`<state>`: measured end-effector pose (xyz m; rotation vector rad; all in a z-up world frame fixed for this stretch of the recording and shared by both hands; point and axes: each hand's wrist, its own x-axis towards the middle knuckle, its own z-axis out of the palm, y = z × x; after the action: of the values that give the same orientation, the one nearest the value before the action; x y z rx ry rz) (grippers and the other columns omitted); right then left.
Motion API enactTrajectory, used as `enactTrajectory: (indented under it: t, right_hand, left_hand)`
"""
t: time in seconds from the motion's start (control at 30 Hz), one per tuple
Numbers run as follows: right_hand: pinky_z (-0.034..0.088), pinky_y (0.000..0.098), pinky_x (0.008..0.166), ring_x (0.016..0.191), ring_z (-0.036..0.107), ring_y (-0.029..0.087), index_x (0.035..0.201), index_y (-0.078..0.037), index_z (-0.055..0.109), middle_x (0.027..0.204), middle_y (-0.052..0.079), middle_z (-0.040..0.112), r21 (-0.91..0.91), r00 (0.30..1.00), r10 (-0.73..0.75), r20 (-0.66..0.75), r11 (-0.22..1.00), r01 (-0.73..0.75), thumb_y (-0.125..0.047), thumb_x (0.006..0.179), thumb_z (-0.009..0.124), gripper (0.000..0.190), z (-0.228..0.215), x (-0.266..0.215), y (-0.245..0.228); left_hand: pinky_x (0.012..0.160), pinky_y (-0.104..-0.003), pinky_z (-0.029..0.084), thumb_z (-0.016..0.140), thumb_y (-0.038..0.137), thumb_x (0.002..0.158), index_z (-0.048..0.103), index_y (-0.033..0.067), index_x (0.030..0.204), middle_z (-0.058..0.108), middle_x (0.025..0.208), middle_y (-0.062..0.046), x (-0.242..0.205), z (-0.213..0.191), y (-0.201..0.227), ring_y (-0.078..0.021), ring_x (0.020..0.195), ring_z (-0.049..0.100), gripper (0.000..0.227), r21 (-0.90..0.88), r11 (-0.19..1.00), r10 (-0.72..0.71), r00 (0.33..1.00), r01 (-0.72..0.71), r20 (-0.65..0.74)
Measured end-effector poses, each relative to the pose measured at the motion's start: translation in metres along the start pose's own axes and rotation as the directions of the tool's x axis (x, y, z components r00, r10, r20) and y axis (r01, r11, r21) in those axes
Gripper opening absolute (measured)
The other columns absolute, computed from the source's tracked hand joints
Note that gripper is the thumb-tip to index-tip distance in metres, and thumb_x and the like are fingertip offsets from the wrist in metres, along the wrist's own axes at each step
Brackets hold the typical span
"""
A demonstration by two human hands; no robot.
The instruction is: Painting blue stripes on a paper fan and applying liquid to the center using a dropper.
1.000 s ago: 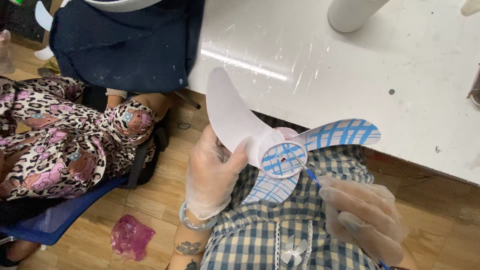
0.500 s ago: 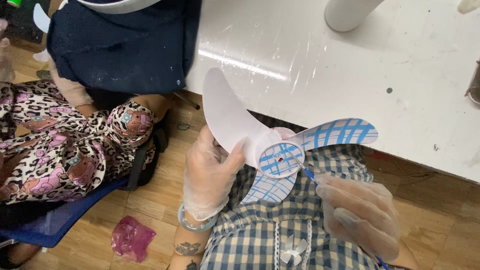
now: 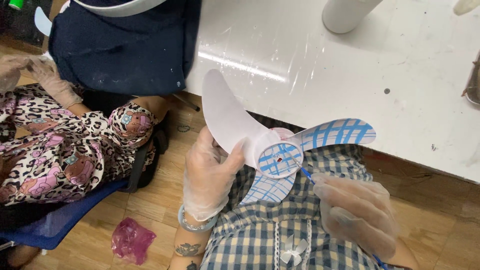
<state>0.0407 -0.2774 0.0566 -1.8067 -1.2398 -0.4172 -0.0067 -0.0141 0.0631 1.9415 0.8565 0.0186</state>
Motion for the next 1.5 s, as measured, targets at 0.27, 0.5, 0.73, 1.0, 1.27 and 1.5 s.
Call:
enactTrajectory:
  t: [0.27, 0.5, 0.73, 1.0, 1.27, 1.5]
  right_hand:
    - [0.067, 0.0409, 0.091, 0.111, 0.080, 0.031, 0.133, -0.011, 0.048, 0.121, 0.012, 0.073, -0.016, 0.987, 0.149, 0.060, 0.989, -0.148, -0.015, 0.099, 0.071, 0.042, -0.003, -0.002, -0.013]
    - [0.070, 0.0393, 0.081, 0.103, 0.081, 0.031, 0.137, -0.007, 0.041, 0.120, 0.016, 0.070, 0.004, 1.000, -0.027, -0.003, 1.000, 0.027, -0.003, 0.098, 0.073, 0.050, 0.005, 0.006, 0.000]
    - [0.063, 0.0410, 0.102, 0.121, 0.078, 0.029, 0.137, -0.016, 0.048, 0.129, 0.008, 0.071, -0.032, 0.971, 0.214, 0.107, 0.977, -0.212, -0.021, 0.102, 0.065, 0.040, -0.009, 0.006, -0.022]
    - [0.071, 0.0382, 0.084, 0.104, 0.079, 0.028, 0.134, -0.009, 0.040, 0.121, 0.015, 0.069, -0.020, 0.999, -0.006, -0.038, 1.000, 0.005, -0.010, 0.100, 0.070, 0.046, 0.009, 0.005, -0.002]
    - [0.067, 0.0450, 0.088, 0.106, 0.077, 0.037, 0.124, -0.004, 0.044, 0.116, 0.020, 0.070, -0.001, 0.998, -0.061, 0.020, 0.998, 0.061, -0.022, 0.101, 0.063, 0.034, 0.005, 0.005, 0.003]
    - [0.071, 0.0476, 0.089, 0.111, 0.078, 0.034, 0.136, -0.008, 0.048, 0.124, 0.015, 0.070, -0.028, 1.000, -0.011, 0.029, 1.000, 0.012, -0.012, 0.100, 0.071, 0.043, 0.007, 0.000, 0.004]
  left_hand:
    - [0.055, -0.030, 0.046, 0.076, 0.039, 0.080, 0.069, 0.0165, 0.107, 0.070, 0.077, 0.006, 0.000, -0.004, 0.007, -0.0094, 0.060, 0.054, 0.035, 0.012, 0.999, -0.032, 0.999, 0.031, 0.021]
    - [0.055, -0.033, 0.043, 0.075, 0.041, 0.080, 0.067, 0.0154, 0.101, 0.063, 0.072, 0.005, 0.000, -0.002, 0.000, -0.0120, 0.059, 0.051, 0.034, 0.046, 0.999, 0.016, 1.000, -0.017, 0.002]
    - [0.055, -0.032, 0.043, 0.075, 0.041, 0.080, 0.068, 0.0156, 0.102, 0.064, 0.072, 0.006, 0.000, -0.003, 0.001, -0.0112, 0.058, 0.049, 0.035, 0.018, 1.000, 0.003, 1.000, -0.003, 0.004]
    - [0.057, -0.033, 0.045, 0.075, 0.043, 0.079, 0.068, 0.0161, 0.102, 0.066, 0.074, 0.005, -0.001, -0.003, 0.004, -0.0117, 0.062, 0.055, 0.036, 0.041, 0.999, -0.021, 1.000, 0.021, 0.003]
    - [0.058, -0.030, 0.048, 0.076, 0.036, 0.079, 0.069, 0.0144, 0.102, 0.069, 0.075, 0.006, -0.001, -0.004, 0.006, -0.0092, 0.063, 0.056, 0.032, -0.014, 1.000, 0.004, 1.000, -0.004, 0.008]
    - [0.055, -0.033, 0.043, 0.076, 0.037, 0.079, 0.067, 0.0144, 0.099, 0.062, 0.067, 0.004, -0.001, -0.002, 0.003, -0.0128, 0.057, 0.051, 0.031, 0.039, 0.999, 0.032, 0.999, -0.032, -0.003]
